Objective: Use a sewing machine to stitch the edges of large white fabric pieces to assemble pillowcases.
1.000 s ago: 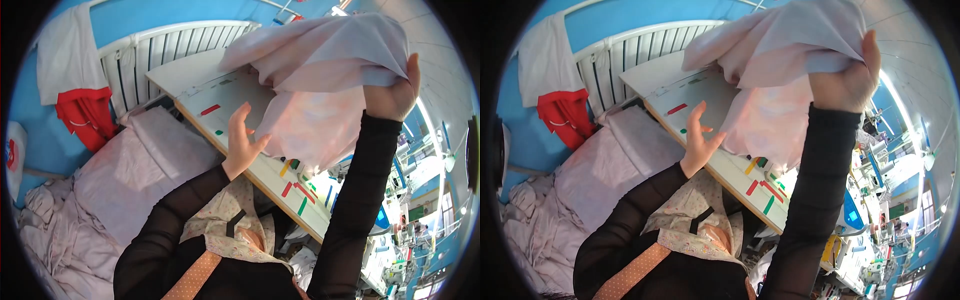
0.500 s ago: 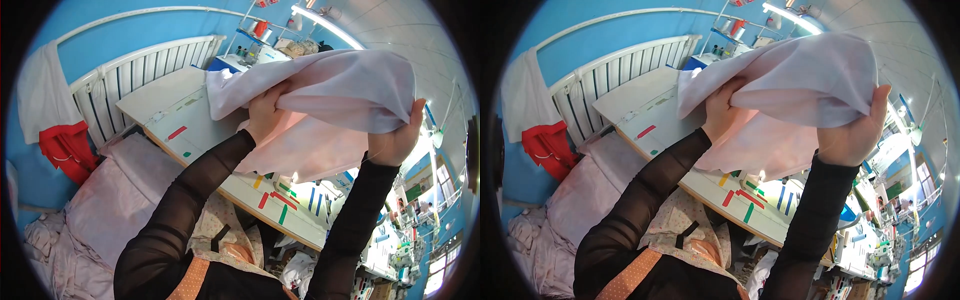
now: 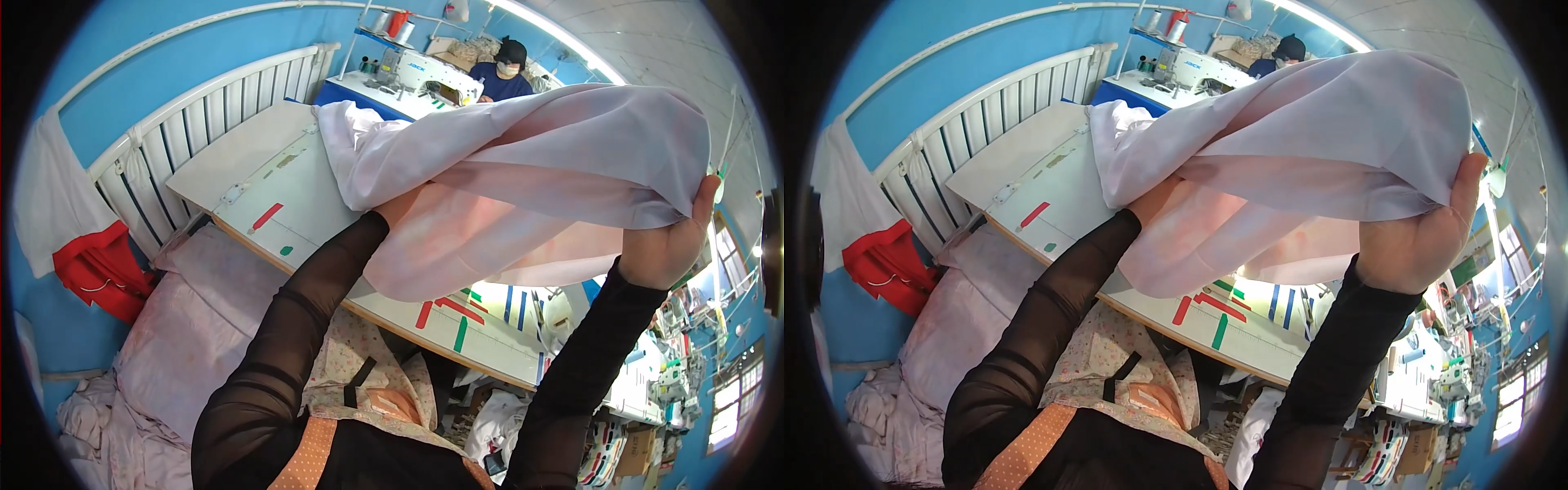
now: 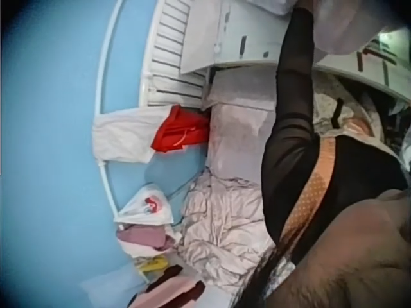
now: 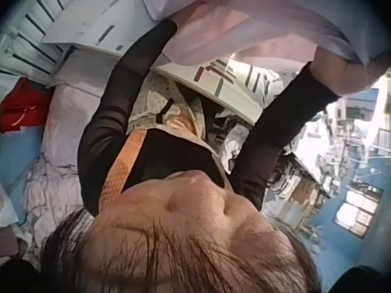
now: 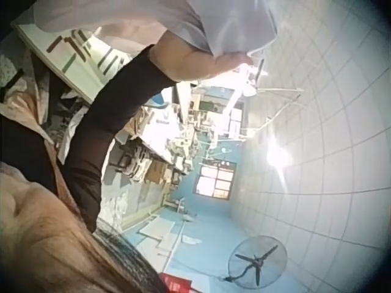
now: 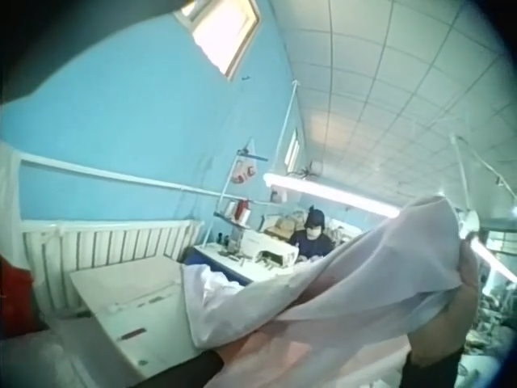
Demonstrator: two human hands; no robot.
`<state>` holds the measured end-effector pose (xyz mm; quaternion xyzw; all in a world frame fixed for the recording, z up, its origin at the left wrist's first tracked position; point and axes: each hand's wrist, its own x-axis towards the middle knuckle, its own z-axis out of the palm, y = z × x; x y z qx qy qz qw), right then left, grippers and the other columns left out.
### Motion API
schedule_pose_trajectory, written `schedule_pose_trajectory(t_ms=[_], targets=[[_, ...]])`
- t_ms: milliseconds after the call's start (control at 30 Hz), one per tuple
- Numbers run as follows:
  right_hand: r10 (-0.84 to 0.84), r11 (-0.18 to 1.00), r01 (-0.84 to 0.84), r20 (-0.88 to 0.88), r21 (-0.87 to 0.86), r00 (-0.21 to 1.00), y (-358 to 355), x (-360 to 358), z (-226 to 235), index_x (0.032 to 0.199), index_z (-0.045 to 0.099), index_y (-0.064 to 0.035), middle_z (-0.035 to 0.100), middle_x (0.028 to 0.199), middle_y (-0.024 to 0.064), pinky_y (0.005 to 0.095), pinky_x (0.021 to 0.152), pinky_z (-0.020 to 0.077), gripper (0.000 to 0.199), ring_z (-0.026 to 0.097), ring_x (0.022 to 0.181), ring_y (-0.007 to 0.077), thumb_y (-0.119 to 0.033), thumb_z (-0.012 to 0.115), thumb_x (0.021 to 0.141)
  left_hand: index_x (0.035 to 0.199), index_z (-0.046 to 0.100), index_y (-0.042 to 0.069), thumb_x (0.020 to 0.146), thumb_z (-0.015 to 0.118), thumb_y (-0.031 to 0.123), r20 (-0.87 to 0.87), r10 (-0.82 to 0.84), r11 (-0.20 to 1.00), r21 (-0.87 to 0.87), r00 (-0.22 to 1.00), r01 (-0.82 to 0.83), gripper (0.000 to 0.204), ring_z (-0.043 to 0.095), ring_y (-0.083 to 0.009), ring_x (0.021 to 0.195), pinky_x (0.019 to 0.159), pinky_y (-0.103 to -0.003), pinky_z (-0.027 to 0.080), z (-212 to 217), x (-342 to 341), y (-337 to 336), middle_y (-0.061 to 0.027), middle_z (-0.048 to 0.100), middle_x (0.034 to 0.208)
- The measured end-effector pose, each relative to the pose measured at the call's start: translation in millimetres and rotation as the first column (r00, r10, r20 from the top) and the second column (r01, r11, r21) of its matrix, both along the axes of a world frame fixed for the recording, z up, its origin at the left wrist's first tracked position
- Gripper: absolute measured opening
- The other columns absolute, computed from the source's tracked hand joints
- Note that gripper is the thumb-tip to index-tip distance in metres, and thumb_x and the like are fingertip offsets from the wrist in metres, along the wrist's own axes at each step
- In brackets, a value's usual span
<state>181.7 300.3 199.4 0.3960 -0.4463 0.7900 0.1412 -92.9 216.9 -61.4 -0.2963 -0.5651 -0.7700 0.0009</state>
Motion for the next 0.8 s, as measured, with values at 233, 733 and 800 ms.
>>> schedule_pose_trajectory(t_ms=[233, 733, 800], targets=[[0.008, 1.000, -0.008, -0.036, 0.009, 0.999, 6.2, -4.2, -8.0, 0.129, 0.050, 0.0059, 0.054, 0.135, 0.0209, 0.0529, 0.112, 0.0340, 0.044, 0.049, 0.127, 0.0341, -0.029, 0.047, 0.102, 0.123, 0.059, 0.004, 0.092, 0.060, 0.023, -0.424, 0.408, 0.882, -0.046, 0.809, -0.469, 0.036, 0.058, -0.0318, 0.113, 0.099, -0.040, 0.043, -34.2, 1.0, 17.9, -0.0188, 0.063, 0.118], [-0.168, 0.923, 0.318, 0.519, -0.215, 0.838, 3.0, -36.2, -190.2, 0.130, 0.050, 0.0026, 0.058, 0.129, 0.0169, 0.0442, 0.101, 0.0459, 0.045, 0.057, 0.118, 0.0287, -0.032, 0.047, 0.102, 0.112, 0.061, 0.004, 0.103, 0.039, 0.022, -0.738, 0.230, 0.578, -0.422, 0.635, -0.699, 0.030, 0.062, -0.0289, 0.094, 0.085, -0.042, 0.048, -14.9, -79.4, -378.8, -0.0157, 0.064, 0.106], [0.003, 0.908, 0.310, 0.744, -0.282, 0.668, -74.5, -61.0, -234.9, 0.137, 0.042, 0.0048, 0.055, 0.133, 0.0213, 0.0498, 0.101, 0.0468, 0.053, 0.054, 0.123, 0.0336, -0.035, 0.046, 0.102, 0.117, 0.060, 0.003, 0.101, 0.042, 0.023, -0.685, 0.425, 0.249, -0.540, 0.592, -0.804, 0.031, 0.060, -0.0256, 0.102, 0.090, -0.038, 0.047, 24.1, -38.3, -531.0, -0.0139, 0.063, 0.111]])
